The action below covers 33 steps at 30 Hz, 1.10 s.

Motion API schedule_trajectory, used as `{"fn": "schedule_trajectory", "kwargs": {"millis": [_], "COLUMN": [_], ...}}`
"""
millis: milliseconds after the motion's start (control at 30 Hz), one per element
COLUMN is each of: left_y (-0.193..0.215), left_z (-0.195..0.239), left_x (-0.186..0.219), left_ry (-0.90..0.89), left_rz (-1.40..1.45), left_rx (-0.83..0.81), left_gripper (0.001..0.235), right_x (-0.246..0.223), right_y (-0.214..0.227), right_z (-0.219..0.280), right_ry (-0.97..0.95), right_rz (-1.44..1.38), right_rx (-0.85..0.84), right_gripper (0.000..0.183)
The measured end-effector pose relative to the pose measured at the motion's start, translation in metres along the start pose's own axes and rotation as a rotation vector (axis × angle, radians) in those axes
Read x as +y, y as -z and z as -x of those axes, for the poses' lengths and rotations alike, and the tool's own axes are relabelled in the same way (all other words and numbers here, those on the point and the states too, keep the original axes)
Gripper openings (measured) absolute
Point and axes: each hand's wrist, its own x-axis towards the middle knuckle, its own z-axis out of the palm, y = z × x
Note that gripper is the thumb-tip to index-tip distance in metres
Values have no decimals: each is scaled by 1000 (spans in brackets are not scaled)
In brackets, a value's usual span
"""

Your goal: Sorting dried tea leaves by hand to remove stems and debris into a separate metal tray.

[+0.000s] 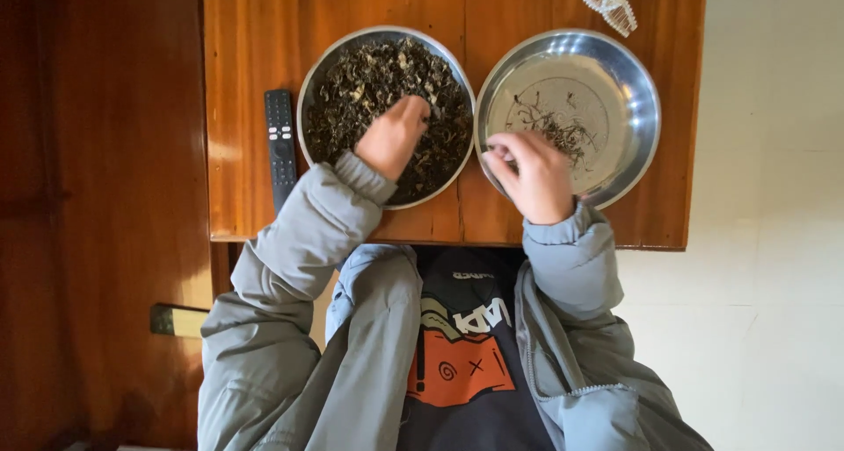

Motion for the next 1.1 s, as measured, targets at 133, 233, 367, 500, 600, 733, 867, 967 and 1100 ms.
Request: {"fn": "schedule_trajectory", "kwargs": {"millis": [133,233,367,500,600,733,867,967,1100], "left_y": [28,50,60,50,33,28,60,69,57], "left_z": [0,-1,1,5,8,11,14,22,33], "left_x": [33,56,81,80,73,70,63,38,6], "left_ry": [-124,-194,-397,-446,-505,-514,-316,-174,-17], "left_rz": [-28,-65,-102,-146,-159,-195,-232,-286,-439], "left_rx": [24,30,146,196,236,235,94,6,-205], "left_gripper": [15,6,4,8,11,8,21,40,69], "right_x": [-38,-39,-38,-48,-51,-48,-23,6,12], "right_y": [3,-5,-7,4,10,8,14,24,41], "right_z": [-16,-17,-15,-16,-17,-13,-3,6,9], "right_ry": [-3,11,-44,-132,-94,-68,-101,-119,-169], "right_rz": [37,29,-114,-328,-341,-318,-146,-45,77], "right_rx": [-5,9,-4,-33,-43,-24,19,75,153], "right_gripper": [18,19,18,13,9,8,9,9,10]}}
